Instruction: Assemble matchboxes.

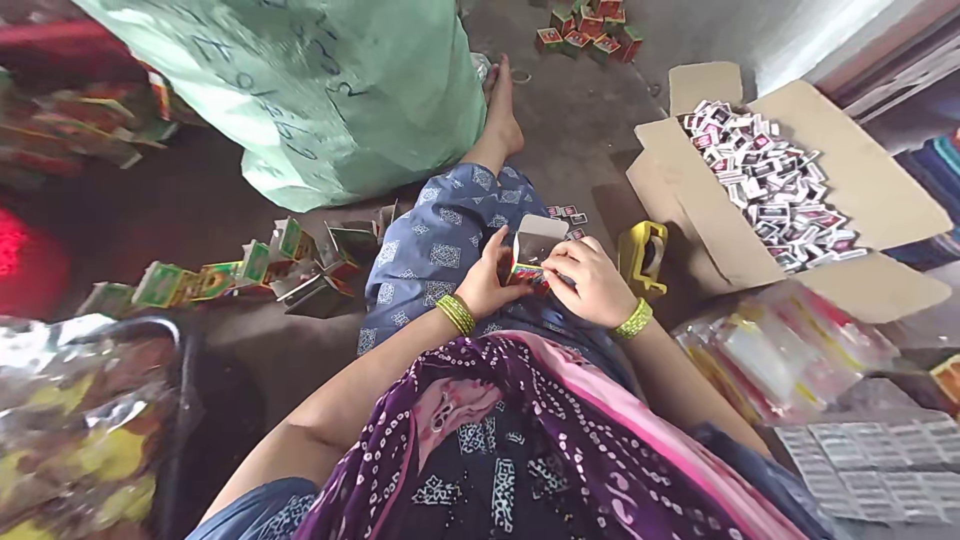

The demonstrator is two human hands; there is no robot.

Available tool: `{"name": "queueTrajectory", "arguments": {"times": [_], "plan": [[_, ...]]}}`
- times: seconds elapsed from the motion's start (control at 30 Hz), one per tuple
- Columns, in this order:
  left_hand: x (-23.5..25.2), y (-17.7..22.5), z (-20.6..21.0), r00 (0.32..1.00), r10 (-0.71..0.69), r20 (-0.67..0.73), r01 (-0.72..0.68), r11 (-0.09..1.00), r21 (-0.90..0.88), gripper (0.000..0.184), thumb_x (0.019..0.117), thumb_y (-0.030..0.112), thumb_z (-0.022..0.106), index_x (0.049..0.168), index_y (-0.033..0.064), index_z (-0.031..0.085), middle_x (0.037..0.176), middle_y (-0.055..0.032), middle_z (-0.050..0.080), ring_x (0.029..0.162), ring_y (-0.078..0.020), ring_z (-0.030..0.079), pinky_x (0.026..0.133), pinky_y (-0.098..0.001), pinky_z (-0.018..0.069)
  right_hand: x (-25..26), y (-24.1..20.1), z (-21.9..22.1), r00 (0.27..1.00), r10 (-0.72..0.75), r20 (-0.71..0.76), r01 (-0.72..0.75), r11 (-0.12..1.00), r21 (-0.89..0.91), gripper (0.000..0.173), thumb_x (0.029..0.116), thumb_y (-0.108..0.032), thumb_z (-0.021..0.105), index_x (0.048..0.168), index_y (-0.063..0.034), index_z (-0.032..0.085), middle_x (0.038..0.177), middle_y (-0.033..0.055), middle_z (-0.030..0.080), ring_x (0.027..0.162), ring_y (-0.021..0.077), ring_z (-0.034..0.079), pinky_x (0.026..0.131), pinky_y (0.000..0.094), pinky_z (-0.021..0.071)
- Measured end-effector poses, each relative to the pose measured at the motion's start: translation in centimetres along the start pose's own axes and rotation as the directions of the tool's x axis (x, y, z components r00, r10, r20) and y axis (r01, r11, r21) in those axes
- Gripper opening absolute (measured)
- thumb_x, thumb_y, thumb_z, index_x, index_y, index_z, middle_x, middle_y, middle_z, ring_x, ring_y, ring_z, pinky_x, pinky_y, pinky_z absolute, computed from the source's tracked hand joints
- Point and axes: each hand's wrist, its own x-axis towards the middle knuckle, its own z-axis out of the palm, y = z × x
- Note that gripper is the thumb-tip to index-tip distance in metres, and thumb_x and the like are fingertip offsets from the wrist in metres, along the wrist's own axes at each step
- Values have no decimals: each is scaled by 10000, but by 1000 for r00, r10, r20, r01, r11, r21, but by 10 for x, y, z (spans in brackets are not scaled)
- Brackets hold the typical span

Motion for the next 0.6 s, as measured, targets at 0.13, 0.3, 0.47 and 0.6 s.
{"name": "queueTrajectory", "arguments": {"times": [0.13, 0.3, 0.47, 0.6], "plan": [[-4, 8, -2, 991, 126, 43, -130, 988, 88, 844, 845, 263, 841, 1524, 43, 390, 1371, -197, 586, 1183, -228, 649, 1024, -406, 550, -3, 4, 2, 993, 74, -94, -55, 981, 187, 265, 1008, -288, 573, 995, -153, 800, 1137, 94, 664, 1101, 225, 584, 980, 431, 462], [-4, 0, -3, 981, 187, 47, -190, 980, 59, 593, 853, 249, 838, 1362, 60, 599, 1373, -185, 581, 1231, -232, 613, 1017, -405, 555, -5, 13, 12, 818, 574, -52, -307, 511, 803, 330, 984, -223, 582, 1284, -86, 599, 1221, 57, 615, 1102, 164, 603, 924, 379, 537], [0, -5, -3, 974, 217, 57, -217, 976, -13, 526, 802, 163, 876, 1264, 43, 654, 1311, -127, 644, 1271, -218, 598, 1073, -410, 527, 0, 14, 25, 759, 592, 272, -422, 130, 897, 427, 944, -141, 704, 1324, -76, 521, 1181, 82, 663, 1092, 188, 656, 968, 393, 561], [-1, -5, -2, 968, 238, 82, -239, 971, 8, 456, 793, 158, 878, 1185, 33, 683, 1271, -133, 654, 1231, -207, 613, 1047, -398, 538, 10, 6, 25, 782, 515, 351, -506, 197, 840, 504, 870, -34, 770, 1338, -48, 583, 1210, 93, 709, 1123, 196, 687, 992, 394, 584]]}}
